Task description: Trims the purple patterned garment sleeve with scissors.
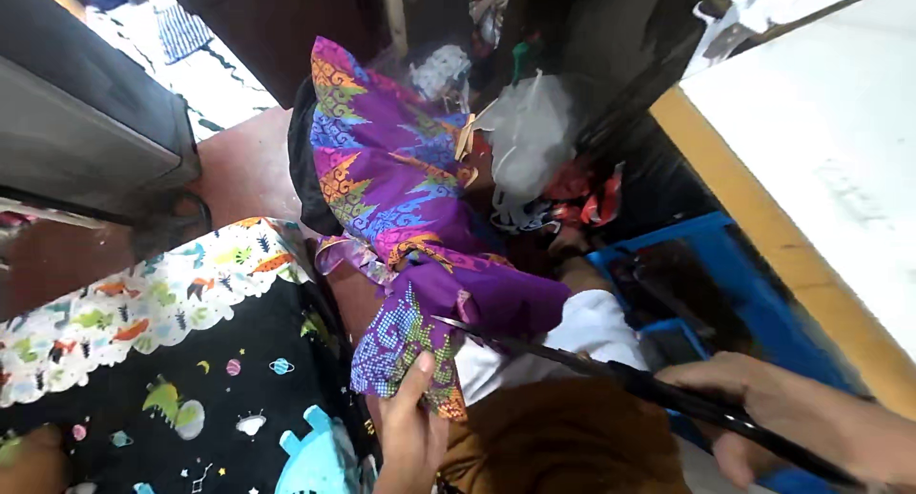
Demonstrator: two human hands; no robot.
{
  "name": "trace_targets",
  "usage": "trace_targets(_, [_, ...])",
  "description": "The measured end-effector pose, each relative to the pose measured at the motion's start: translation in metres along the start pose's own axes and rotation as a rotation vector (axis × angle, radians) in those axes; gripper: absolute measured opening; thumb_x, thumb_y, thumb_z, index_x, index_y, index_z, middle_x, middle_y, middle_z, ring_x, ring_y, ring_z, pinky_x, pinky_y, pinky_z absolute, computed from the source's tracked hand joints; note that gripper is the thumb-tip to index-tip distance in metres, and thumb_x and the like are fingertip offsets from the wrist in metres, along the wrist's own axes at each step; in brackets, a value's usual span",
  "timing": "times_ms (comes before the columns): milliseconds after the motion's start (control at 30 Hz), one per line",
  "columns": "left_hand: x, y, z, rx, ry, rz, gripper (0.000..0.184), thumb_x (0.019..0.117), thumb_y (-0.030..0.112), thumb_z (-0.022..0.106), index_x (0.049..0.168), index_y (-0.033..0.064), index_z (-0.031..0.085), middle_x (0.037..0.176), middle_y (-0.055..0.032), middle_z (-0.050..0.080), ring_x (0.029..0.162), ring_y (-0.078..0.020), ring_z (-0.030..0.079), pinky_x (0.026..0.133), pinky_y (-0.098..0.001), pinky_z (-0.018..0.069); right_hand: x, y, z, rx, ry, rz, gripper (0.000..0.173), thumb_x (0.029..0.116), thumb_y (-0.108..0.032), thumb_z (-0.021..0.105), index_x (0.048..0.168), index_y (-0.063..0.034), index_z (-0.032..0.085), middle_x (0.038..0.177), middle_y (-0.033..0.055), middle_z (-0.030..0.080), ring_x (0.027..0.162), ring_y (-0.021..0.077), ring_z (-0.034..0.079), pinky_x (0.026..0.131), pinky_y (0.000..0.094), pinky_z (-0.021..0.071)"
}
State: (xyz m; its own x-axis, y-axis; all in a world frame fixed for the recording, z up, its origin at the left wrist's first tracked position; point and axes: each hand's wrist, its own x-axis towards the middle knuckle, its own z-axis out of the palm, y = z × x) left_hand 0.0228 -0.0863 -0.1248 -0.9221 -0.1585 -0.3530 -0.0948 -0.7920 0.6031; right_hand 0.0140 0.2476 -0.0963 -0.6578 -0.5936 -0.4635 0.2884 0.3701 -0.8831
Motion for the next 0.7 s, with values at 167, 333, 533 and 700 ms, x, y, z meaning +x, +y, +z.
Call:
trace_targets(167, [0.016, -0.005, 0.004, -0.204, -0.223, -0.162, 0.03, 0.0878, 0.033, 0.077, 0.109, 0.0124, 0.076, 0.105, -0.0055, 0.076, 0.098, -0.0144, 0.074, 0.086, -0.0335, 0.0613, -0.012, 0.003, 0.015, 0.025, 0.07, 0.084, 0.056, 0.0737, -0.067, 0.077, 0.099, -0.0173, 0.074, 0.071, -0.0171, 0.061, 0.061, -0.0115, 0.052, 0.054, 0.01, 0.0426])
trace_targets(333, [0.019, -0.007, 0.007, -0.082, -0.284, -0.091, 0.024, 0.0903, 0.022, 0.074, 0.111, 0.0099, 0.076, 0.105, -0.0058, 0.077, 0.098, -0.0133, 0.074, 0.088, -0.0317, 0.0605, -0.02, 0.009, 0.041, 0.142, 0.125, 0.059, 0.05, 0.0763, -0.058, 0.079, 0.101, -0.0149, 0.074, 0.076, -0.0173, 0.064, 0.065, -0.013, 0.054, 0.057, 0.0088, 0.0439])
trace_targets(533, [0.024, -0.014, 0.004, 0.044, -0.281, -0.003, 0.02, 0.089, 0.019, 0.075, 0.106, 0.008, 0.076, 0.099, -0.0068, 0.077, 0.092, -0.0134, 0.075, 0.083, -0.0319, 0.0619, -0.027, 0.01, 0.062, 0.264, 0.165, 0.154, 0.057, 0.07, -0.063, 0.081, 0.099, -0.0148, 0.075, 0.065, -0.0168, 0.059, 0.055, -0.0106, 0.05, 0.05, 0.0098, 0.0394])
trace_targets(700, [0.027, -0.029, 0.006, 0.234, -0.164, 0.065, 0.028, 0.0808, 0.022, 0.084, 0.104, 0.009, 0.074, 0.094, -0.005, 0.077, 0.087, -0.0118, 0.075, 0.079, -0.0307, 0.0631, -0.034, 0.02, 0.067, 0.349, 0.125, 0.135, 0.067, 0.0716, -0.071, 0.076, 0.107, -0.0149, 0.072, 0.063, -0.0149, 0.056, 0.051, -0.0078, 0.05, 0.046, 0.0113, 0.0409])
